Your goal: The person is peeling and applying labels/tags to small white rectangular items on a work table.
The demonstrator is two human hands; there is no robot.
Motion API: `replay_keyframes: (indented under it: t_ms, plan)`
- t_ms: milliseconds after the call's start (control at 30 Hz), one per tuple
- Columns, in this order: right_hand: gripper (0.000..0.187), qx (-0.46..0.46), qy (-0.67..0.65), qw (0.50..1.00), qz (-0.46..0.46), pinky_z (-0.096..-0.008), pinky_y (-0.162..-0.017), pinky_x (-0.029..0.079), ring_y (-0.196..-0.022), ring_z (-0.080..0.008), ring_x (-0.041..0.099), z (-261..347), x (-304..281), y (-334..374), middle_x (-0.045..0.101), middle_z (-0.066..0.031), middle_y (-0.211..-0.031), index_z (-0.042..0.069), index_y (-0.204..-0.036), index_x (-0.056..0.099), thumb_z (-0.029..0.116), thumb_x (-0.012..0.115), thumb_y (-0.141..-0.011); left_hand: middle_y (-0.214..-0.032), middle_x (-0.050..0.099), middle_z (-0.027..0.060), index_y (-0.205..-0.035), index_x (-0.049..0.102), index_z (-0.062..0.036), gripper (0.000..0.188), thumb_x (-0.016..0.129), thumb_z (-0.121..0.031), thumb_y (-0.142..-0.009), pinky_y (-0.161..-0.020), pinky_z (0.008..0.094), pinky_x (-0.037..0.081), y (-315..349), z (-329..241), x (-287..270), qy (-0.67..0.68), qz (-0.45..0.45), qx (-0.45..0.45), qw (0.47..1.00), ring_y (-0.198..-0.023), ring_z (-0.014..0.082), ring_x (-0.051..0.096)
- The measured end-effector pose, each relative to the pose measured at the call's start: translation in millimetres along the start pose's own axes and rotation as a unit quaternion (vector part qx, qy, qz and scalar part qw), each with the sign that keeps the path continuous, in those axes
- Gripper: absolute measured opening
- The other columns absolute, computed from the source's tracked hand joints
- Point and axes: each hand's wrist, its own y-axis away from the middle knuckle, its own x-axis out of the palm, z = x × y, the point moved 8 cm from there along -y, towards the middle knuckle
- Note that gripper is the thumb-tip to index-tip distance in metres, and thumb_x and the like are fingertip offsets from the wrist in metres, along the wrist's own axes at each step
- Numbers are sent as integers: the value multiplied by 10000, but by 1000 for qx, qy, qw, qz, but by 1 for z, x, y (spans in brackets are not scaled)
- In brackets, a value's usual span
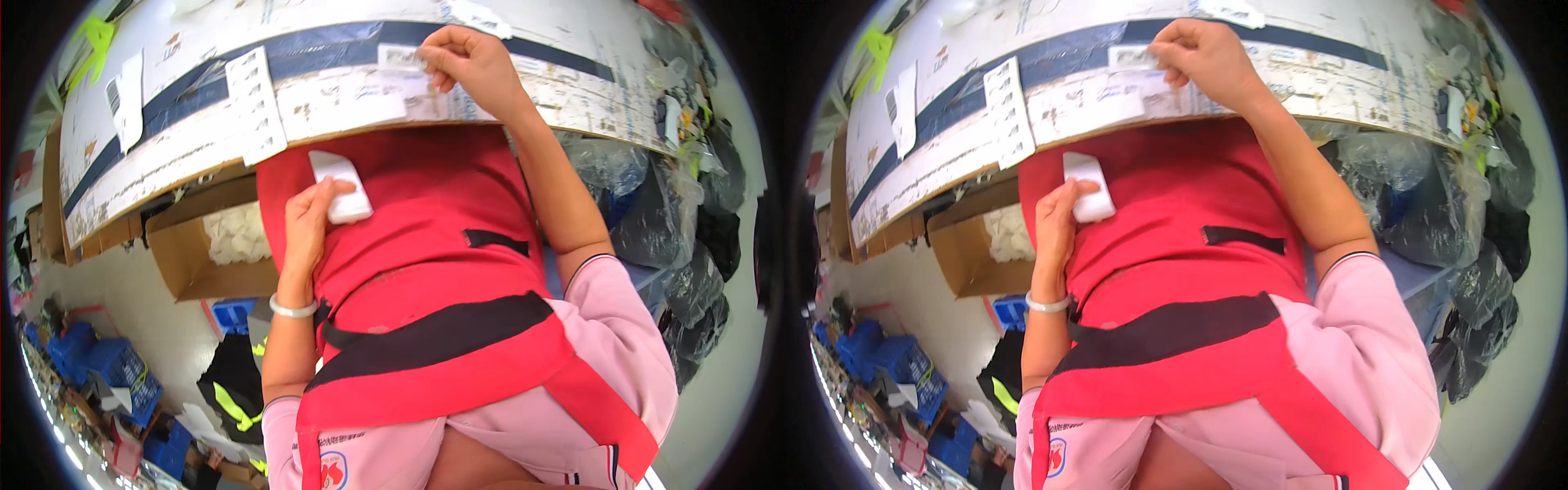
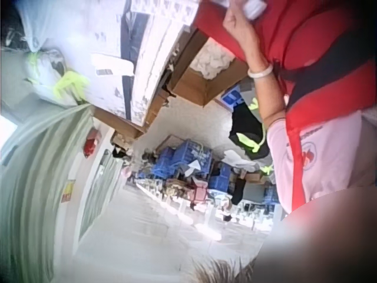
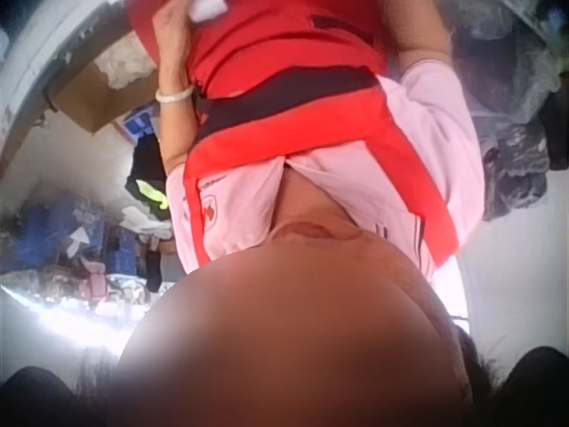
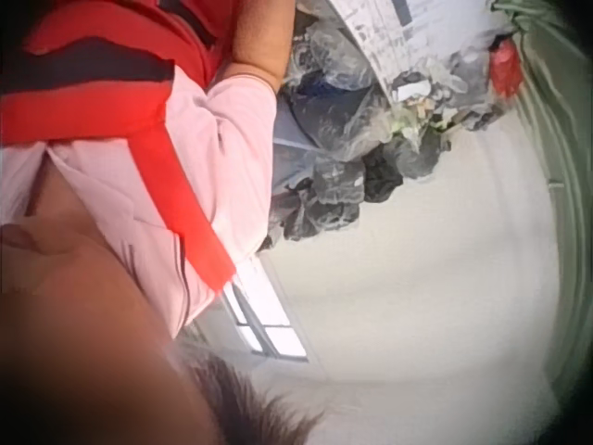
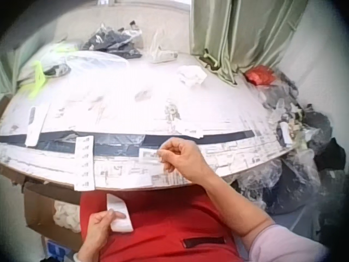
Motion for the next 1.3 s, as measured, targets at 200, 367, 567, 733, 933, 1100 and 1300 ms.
replay_keyframes:
  t_ms: [200,367,567,733,933,1100,1300]
  plan:
    - [169,9,137,968,-212,-229,-589,489,-626,-80,584,-50,-121,-36,640,-16,-731,39,-916,660,201,680,-873,-876,676,56,-1007,690,8,192,578,-137,-949,-674,214,467,-2,-8,2,-10,-9,16,1000,-741,100,609]
    - [391,31,346,905,-246,-343,-684,497,-727,-235,642,-74,-138,-42,671,-88,-790,100,-992,645,381,756,-744,-1008,654,46,-1125,650,-3,235,632,-32,-893,-703,228,495,15,-20,-30,3,-85,68,994,-820,79,598]
    - [295,25,221,938,-265,-272,-615,456,-660,-123,569,-80,-142,-23,624,-28,-737,93,-1038,630,263,721,-814,-1040,669,91,-1232,566,4,323,587,-31,-912,-665,266,568,30,10,-155,159,-176,55,970,-858,155,659]
    - [208,-54,119,959,-252,-219,-641,451,-688,-70,541,-32,-110,-17,624,2,-778,69,-1070,650,167,655,-887,-1151,616,132,-1338,492,-62,419,576,-124,-932,-853,389,533,56,121,-315,125,-359,-51,923,-1030,220,612]
    - [187,-143,140,963,-181,-229,-711,480,-759,-94,592,60,-15,6,670,-21,-869,57,-1031,680,172,660,-885,-1255,586,205,-1325,511,-14,551,668,-239,-847,-996,373,426,95,117,-364,-455,-540,-133,695,-1169,316,548]
    - [407,-350,255,900,52,-378,-977,432,-1142,-278,536,100,148,37,624,-72,-1176,102,-1181,610,169,721,-795,-1182,632,174,-1152,652,-3,333,666,-150,-853,-921,314,441,38,82,-308,-238,-417,2,877,-1072,230,588]
    - [411,-352,329,876,30,-345,-965,429,-1138,-245,537,72,192,12,639,-60,-1134,108,-1180,606,194,698,-789,-1057,649,29,-1145,651,-16,255,628,-74,-898,-834,230,448,0,3,-177,-157,-298,113,935,-917,101,570]
